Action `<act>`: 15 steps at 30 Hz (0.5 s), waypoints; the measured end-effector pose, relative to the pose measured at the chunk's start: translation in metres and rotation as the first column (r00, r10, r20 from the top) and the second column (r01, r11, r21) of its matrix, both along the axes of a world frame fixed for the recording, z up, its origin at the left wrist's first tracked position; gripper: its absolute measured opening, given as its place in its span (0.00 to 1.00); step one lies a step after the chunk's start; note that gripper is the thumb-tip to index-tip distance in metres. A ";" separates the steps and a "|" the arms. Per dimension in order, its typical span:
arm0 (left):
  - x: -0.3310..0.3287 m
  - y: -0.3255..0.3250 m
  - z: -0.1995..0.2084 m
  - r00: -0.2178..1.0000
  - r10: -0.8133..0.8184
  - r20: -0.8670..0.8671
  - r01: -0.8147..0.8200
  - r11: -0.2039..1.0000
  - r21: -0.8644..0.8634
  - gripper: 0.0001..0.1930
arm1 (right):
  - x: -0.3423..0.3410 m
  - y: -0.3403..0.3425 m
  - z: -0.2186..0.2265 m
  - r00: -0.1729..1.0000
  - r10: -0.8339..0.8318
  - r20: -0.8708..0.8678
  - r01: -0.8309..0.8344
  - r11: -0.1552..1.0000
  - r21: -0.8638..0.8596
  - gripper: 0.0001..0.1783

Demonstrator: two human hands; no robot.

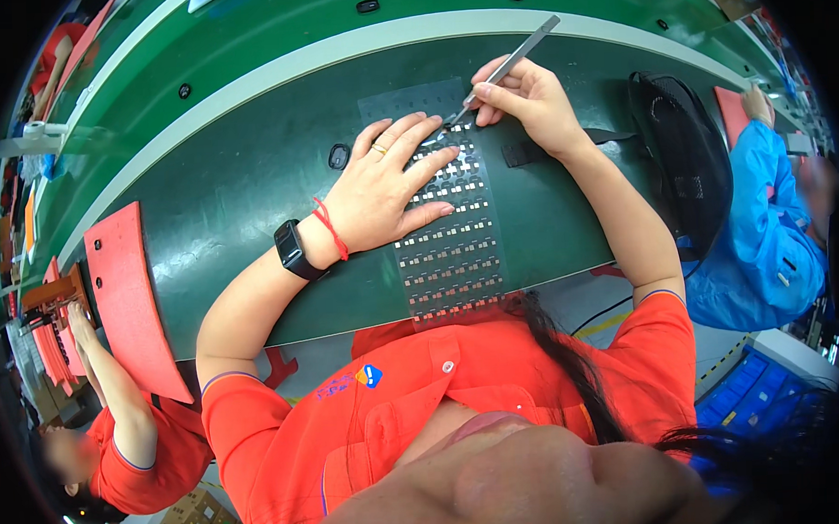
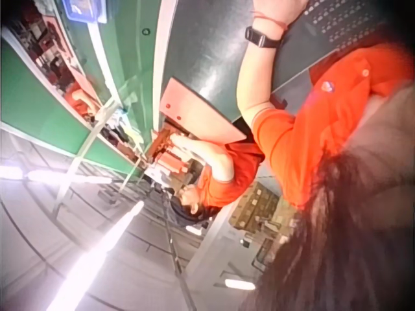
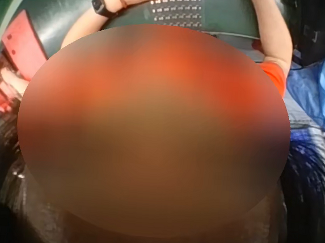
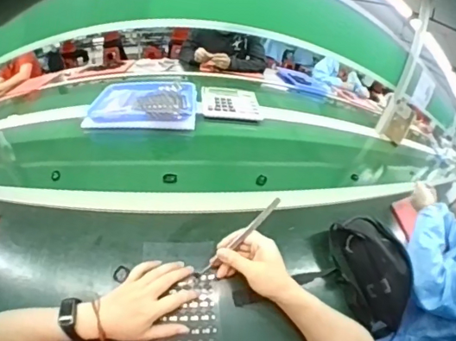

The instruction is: The recorder uses a handheld tool to perform assembly or inspection on a strip of electronic components on a conveyor belt.

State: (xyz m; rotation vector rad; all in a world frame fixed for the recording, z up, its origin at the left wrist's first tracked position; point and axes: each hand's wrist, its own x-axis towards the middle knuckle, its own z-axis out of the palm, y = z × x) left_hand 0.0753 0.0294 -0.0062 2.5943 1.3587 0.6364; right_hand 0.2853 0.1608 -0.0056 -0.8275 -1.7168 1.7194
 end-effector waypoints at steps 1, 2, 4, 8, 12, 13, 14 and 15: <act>-0.001 -0.001 -0.001 1.000 -0.007 0.007 0.007 1.000 0.003 0.27 | -0.001 0.000 0.003 0.999 0.000 -0.038 -0.001 0.999 -0.037 0.12; 0.000 -0.003 -0.001 1.000 -0.001 0.007 0.001 1.000 0.011 0.27 | 0.000 0.000 0.005 0.998 -0.044 -0.038 0.043 0.998 -0.039 0.13; 0.000 -0.001 -0.004 0.999 -0.023 0.037 0.022 1.000 0.017 0.28 | 0.004 0.003 0.003 0.993 -0.112 -0.042 0.111 0.994 -0.027 0.12; -0.011 -0.007 -0.001 0.991 0.027 0.130 -0.035 0.997 0.064 0.28 | 0.011 -0.002 0.006 0.975 -0.221 -0.022 0.218 0.972 -0.085 0.12; -0.051 -0.006 0.013 0.980 0.140 0.145 -0.138 0.990 -0.024 0.29 | 0.010 -0.002 0.010 0.981 -0.187 -0.045 0.183 0.980 -0.074 0.13; -0.062 -0.006 0.010 0.975 0.151 0.164 -0.146 0.988 -0.039 0.30 | 0.006 -0.004 0.012 0.983 -0.178 -0.050 0.173 0.981 -0.083 0.13; -0.071 -0.007 0.008 0.969 0.169 0.178 -0.156 0.984 -0.086 0.29 | 0.002 -0.006 0.014 0.983 -0.174 -0.052 0.168 0.981 -0.092 0.13; -0.076 -0.008 0.005 0.965 0.175 0.197 -0.157 0.982 -0.106 0.28 | -0.002 -0.007 0.014 0.985 -0.165 -0.045 0.160 0.983 -0.093 0.13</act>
